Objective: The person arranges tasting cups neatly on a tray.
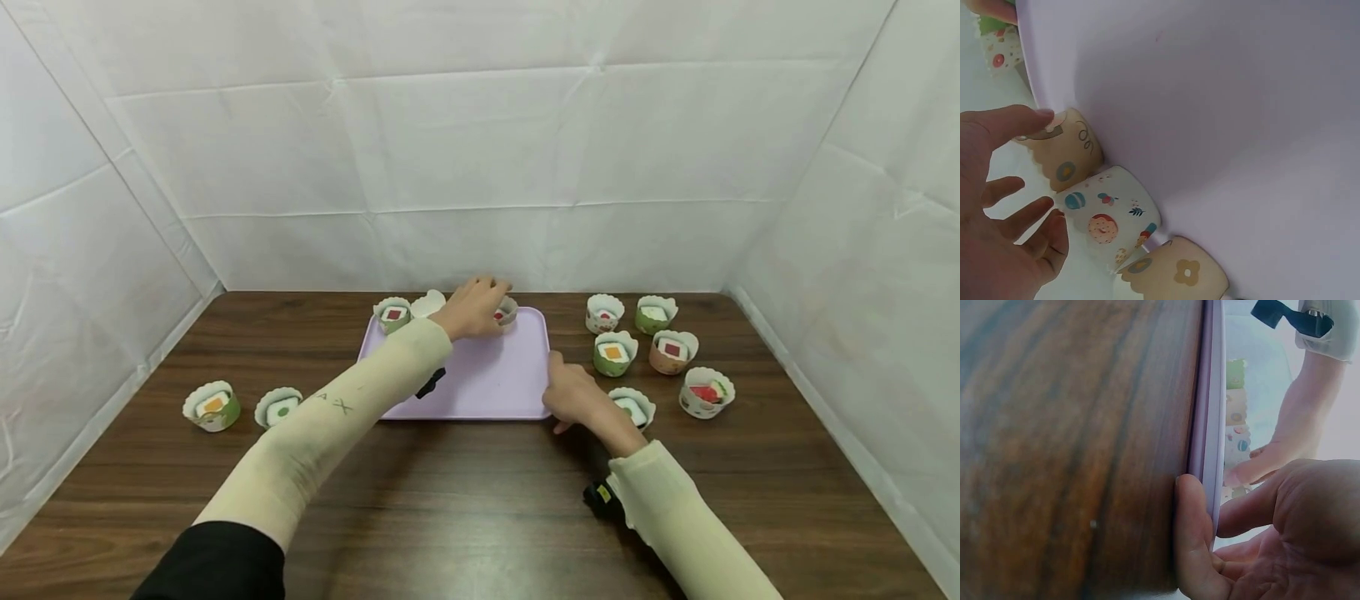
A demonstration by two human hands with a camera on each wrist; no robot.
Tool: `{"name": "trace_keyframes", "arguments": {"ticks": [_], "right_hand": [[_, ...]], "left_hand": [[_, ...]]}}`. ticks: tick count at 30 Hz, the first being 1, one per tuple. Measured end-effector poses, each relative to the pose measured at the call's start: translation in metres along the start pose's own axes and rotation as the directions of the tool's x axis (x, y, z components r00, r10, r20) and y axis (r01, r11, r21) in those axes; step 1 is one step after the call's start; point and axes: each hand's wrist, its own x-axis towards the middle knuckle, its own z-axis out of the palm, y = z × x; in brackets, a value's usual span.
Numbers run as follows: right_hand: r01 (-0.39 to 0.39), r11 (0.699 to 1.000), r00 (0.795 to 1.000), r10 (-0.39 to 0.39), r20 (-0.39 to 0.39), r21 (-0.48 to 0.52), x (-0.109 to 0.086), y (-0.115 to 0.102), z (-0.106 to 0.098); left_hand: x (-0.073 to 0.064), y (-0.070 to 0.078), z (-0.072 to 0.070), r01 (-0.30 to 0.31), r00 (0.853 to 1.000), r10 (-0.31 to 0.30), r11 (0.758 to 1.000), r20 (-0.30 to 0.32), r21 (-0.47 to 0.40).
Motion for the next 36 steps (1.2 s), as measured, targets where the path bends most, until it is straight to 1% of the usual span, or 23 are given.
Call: {"name": "trace_keyframes", "arguments": {"ticks": [5, 10, 13, 17, 21, 23, 26, 30, 33, 36], "right_hand": [[-0.009, 1.0, 1.0, 0.009, 0.006, -0.006, 0.001, 0.0, -0.001], [-0.009, 1.0, 1.0, 0.009, 0.006, -0.017, 0.002, 0.0, -0.002], [-0.011, 1.0, 1.0, 0.012, 0.008, -0.016, 0.001, 0.0, -0.001], [-0.012, 1.0, 1.0, 0.012, 0.003, -0.013, 0.001, 0.0, -0.001], [-0.001, 1.0, 1.0, 0.001, 0.001, -0.011, 0.001, -0.001, 0.0], [0.002, 1.0, 1.0, -0.002, 0.005, -0.009, 0.001, -0.001, 0.001], [0.003, 1.0, 1.0, -0.003, 0.009, -0.017, 0.002, 0.0, 0.001], [0.006, 0.999, 1.0, -0.005, 0.009, -0.033, 0.002, -0.001, -0.001], [0.003, 0.999, 1.0, -0.003, 0.011, -0.032, 0.001, -0.002, -0.001], [-0.001, 1.0, 1.0, 0.001, 0.014, -0.03, 0.001, -0.002, -0.001]], "left_hand": [[-0.006, 0.002, -0.011, -0.014, 1.0, 0.014, 0.999, 0.002, -0.034], [-0.017, 0.006, -0.023, -0.047, 0.999, 0.045, 0.994, -0.028, -0.102], [-0.025, 0.01, -0.03, -0.086, 0.996, 0.08, 0.987, -0.049, -0.136], [-0.037, 0.014, -0.036, -0.147, 0.987, 0.134, 0.976, -0.089, -0.16], [-0.054, 0.017, -0.044, -0.2, 0.975, 0.18, 0.965, -0.128, -0.171], [-0.063, 0.017, -0.047, -0.223, 0.97, 0.2, 0.959, -0.136, -0.178], [-0.077, 0.016, -0.052, -0.254, 0.962, 0.229, 0.95, -0.148, -0.184], [-0.094, 0.012, -0.059, -0.279, 0.953, 0.245, 0.939, -0.177, -0.203], [-0.106, 0.006, -0.064, -0.282, 0.948, 0.238, 0.935, -0.21, -0.215], [-0.116, -0.005, -0.068, -0.263, 0.95, 0.21, 0.938, -0.232, -0.226]]}}
